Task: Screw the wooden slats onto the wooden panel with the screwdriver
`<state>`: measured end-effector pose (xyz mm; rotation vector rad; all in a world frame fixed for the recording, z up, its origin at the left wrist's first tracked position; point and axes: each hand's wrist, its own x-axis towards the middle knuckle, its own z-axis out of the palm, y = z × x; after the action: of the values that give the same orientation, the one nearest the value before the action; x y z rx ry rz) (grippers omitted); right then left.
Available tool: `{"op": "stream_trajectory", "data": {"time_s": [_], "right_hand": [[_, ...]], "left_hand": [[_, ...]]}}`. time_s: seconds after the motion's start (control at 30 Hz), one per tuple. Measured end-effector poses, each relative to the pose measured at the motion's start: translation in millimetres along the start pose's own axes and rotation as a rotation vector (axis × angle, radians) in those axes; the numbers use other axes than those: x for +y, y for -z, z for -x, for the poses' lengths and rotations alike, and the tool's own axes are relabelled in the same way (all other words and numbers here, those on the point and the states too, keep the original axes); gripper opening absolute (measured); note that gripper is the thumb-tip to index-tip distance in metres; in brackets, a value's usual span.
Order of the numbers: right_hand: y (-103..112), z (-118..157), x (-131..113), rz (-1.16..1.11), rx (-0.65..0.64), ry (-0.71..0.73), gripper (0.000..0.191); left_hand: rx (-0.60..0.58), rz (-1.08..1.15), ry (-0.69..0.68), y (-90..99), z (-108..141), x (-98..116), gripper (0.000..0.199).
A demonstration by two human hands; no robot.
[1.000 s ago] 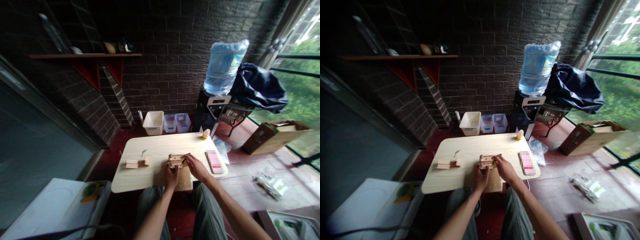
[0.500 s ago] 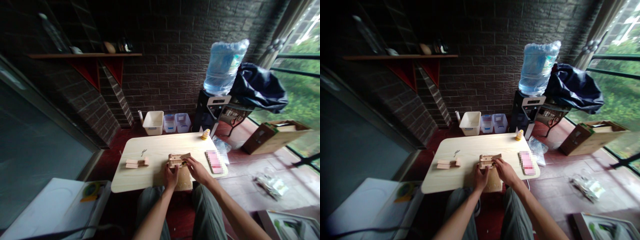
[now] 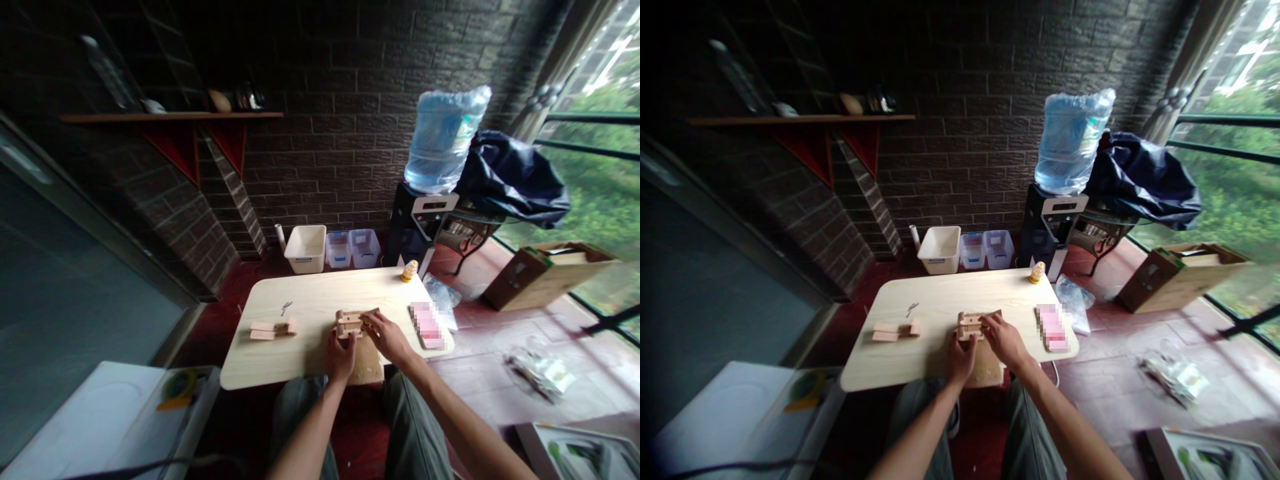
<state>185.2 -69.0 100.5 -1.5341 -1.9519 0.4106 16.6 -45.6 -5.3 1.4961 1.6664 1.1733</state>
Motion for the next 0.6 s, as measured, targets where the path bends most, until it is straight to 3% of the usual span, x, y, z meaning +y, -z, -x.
{"op": "stream_trajectory", "data": {"time_s": [0.33,0.6], "right_hand": [[8,6,3,-0.047,0.074,-0.008,0.039],[7,8,5,-0.044,-0.007,0.009,0.039]], "left_hand": [[0.011,-0.027,0.0,-6.6,-3,-16,0.062],[0.008,-0.002,0.02,-3.6,-1,-7,0.06]]}}
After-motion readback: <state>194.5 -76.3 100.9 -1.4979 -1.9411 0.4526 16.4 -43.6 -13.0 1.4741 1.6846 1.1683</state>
